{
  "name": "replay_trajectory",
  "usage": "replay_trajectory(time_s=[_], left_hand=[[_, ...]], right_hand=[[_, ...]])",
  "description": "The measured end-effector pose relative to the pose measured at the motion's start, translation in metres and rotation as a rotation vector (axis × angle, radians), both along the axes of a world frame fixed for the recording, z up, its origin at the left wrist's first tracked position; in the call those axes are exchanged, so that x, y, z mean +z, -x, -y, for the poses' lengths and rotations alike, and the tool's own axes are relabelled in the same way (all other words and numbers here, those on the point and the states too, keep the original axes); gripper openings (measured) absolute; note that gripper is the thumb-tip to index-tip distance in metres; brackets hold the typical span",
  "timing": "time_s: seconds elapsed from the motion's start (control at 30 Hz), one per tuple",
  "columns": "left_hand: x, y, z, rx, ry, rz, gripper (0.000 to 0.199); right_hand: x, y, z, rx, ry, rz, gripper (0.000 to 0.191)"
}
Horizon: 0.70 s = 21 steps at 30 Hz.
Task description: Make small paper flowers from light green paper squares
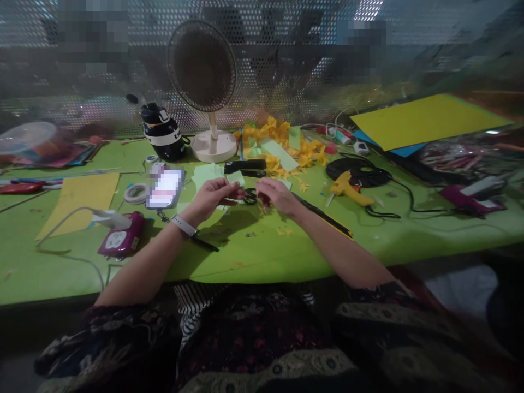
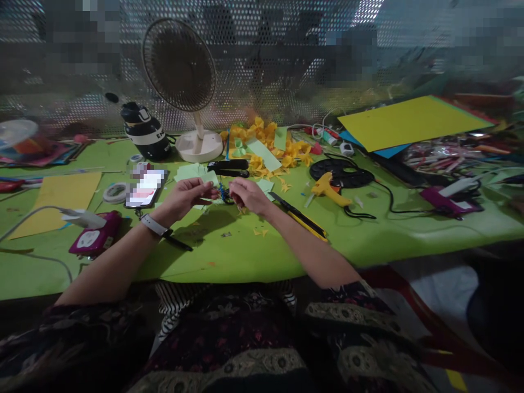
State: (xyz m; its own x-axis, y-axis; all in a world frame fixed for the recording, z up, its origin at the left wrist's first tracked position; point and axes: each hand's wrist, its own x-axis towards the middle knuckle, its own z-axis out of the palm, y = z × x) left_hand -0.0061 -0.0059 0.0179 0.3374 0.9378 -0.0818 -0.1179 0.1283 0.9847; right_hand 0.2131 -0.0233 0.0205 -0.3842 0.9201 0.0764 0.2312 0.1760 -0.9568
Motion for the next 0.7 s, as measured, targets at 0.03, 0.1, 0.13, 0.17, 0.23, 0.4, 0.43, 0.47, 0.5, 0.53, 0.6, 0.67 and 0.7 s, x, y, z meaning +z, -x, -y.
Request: replay_trajectory(time_s=[0.03,0.1,0.13,0.17,0.23,0.4,0.43,0.47,0.5,0.53,0.6,0.67,0.7], left_hand=[[0.000,0.001,-0.003,0.076,-0.004,0.022,0.026],[0.000,0.004,-0.007,0.188,-0.001,0.048,0.024],[-0.001,0.005,-0.009,0.218,0.003,0.051,0.024],[-0.002,0.006,-0.010,0.233,0.006,0.051,0.024],[-0.003,0.007,-0.011,0.234,0.008,0.047,0.024],[-0.005,0.006,-0.011,0.238,0.004,0.050,0.023],[-0.006,0.005,-0.011,0.245,0.009,0.051,0.023],[-0.006,0.005,-0.011,0.246,0.014,0.051,0.023],[-0.007,0.004,-0.011,0.244,0.017,0.049,0.022],[-0.007,0.004,-0.011,0.240,0.016,0.047,0.022],[-0.008,0.005,-0.011,0.228,0.006,0.037,0.023],[-0.009,0.006,-0.010,0.217,-0.007,0.025,0.023],[-0.009,0.006,-0.010,0.210,-0.013,0.017,0.024]], right_hand=[[0.000,-0.002,-0.003,-0.066,-0.042,0.039,0.030],[-0.005,-0.002,-0.011,-0.176,-0.156,0.199,0.022],[-0.008,-0.001,-0.015,-0.198,-0.207,0.317,0.016],[-0.013,0.001,-0.018,-0.198,-0.237,0.445,0.012],[-0.020,0.007,-0.024,-0.174,-0.279,0.661,0.014],[-0.017,0.008,-0.022,-0.131,-0.258,0.900,0.018],[-0.013,0.005,-0.019,-0.105,-0.229,0.920,0.021],[-0.008,0.001,-0.016,-0.074,-0.207,0.927,0.023],[-0.004,-0.003,-0.013,-0.044,-0.177,0.924,0.025],[0.000,-0.006,-0.011,-0.018,-0.146,0.918,0.025],[0.005,-0.013,-0.008,0.023,-0.093,0.929,0.026],[0.009,-0.018,-0.007,0.055,-0.073,0.963,0.026],[0.010,-0.020,-0.007,0.071,-0.067,0.976,0.026]])
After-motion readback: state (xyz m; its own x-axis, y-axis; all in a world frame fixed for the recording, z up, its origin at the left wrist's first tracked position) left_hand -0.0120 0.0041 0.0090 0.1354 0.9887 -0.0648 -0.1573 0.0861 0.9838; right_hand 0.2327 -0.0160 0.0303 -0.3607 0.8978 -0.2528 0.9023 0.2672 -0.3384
